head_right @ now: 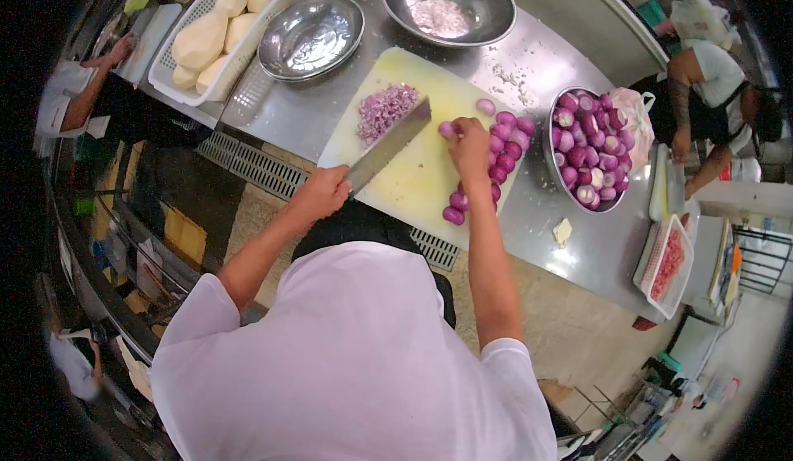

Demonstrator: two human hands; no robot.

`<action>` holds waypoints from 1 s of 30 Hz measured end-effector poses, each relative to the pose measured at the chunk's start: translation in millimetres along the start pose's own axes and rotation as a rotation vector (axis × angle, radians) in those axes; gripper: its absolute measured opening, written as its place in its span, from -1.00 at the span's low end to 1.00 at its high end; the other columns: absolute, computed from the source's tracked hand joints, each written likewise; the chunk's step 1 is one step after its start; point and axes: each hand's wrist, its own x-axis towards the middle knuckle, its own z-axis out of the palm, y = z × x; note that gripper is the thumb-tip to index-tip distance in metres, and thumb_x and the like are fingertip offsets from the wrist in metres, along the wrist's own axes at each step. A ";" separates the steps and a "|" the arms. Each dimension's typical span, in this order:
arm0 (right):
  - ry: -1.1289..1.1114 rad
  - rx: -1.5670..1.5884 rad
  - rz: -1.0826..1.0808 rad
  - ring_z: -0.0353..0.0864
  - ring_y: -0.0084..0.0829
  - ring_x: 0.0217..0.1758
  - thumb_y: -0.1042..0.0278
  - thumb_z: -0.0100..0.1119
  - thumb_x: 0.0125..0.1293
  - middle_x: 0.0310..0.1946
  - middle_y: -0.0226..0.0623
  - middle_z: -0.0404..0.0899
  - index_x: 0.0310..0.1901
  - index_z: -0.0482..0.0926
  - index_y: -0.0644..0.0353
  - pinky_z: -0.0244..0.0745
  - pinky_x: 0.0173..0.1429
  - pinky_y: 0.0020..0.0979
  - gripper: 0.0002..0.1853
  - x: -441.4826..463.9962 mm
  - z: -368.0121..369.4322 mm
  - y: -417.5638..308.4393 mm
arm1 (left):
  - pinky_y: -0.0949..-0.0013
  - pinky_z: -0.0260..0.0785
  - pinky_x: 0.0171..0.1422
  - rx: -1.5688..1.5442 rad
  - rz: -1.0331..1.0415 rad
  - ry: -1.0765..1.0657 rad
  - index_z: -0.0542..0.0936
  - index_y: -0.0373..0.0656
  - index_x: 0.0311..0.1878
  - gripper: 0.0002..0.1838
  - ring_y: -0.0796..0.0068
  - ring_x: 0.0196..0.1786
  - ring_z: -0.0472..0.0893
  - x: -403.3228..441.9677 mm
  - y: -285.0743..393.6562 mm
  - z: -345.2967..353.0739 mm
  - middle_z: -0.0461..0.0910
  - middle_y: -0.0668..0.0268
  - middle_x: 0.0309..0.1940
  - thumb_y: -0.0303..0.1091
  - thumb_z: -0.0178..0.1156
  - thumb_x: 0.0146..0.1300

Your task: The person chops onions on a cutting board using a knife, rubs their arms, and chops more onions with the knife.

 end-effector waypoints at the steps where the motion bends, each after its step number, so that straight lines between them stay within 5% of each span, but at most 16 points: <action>1: -0.033 0.038 -0.008 0.69 0.03 -0.20 0.48 0.41 0.17 -0.25 0.00 0.68 -0.18 0.73 0.27 0.59 -0.06 -0.10 -0.83 -4.5 3.6 -5.4 | -0.20 0.46 -0.11 -0.077 -0.138 -0.056 0.49 -0.40 -0.17 -0.81 -0.37 -0.21 0.64 2.0 3.9 -1.1 0.63 -0.29 -0.38 -0.41 0.09 0.41; 4: -0.089 0.067 -0.019 0.69 0.02 -0.22 0.51 0.37 0.17 -0.25 -0.03 0.67 -0.20 0.72 0.27 0.60 -0.07 -0.10 -0.85 -19.9 9.4 -25.1 | -0.19 0.44 -0.14 0.044 0.046 0.147 0.49 -0.33 -0.17 -0.79 -0.42 -0.27 0.58 5.5 -6.3 3.7 0.60 -0.22 -0.42 -0.33 0.10 0.46; 16: -0.194 -0.146 -0.112 0.61 0.09 -0.11 0.55 0.22 0.20 -0.18 -0.03 0.58 -0.06 0.64 0.18 0.59 -0.04 0.03 -0.74 -19.6 22.9 -60.7 | -0.25 0.45 -0.11 0.082 0.108 0.091 0.48 -0.42 -0.16 -0.84 -0.38 -0.24 0.64 12.9 13.2 30.2 0.61 -0.30 -0.43 -0.46 0.06 0.37; 30: -0.125 -0.106 -0.100 0.60 0.09 -0.09 0.59 0.19 0.15 -0.16 -0.05 0.57 -0.04 0.63 0.17 0.58 -0.04 0.02 -0.69 -27.9 26.0 -56.0 | -0.17 0.49 -0.18 -0.090 -0.118 -0.082 0.45 -0.44 -0.19 -0.85 -0.35 -0.32 0.65 14.6 37.0 22.2 0.60 -0.29 -0.46 -0.49 0.04 0.39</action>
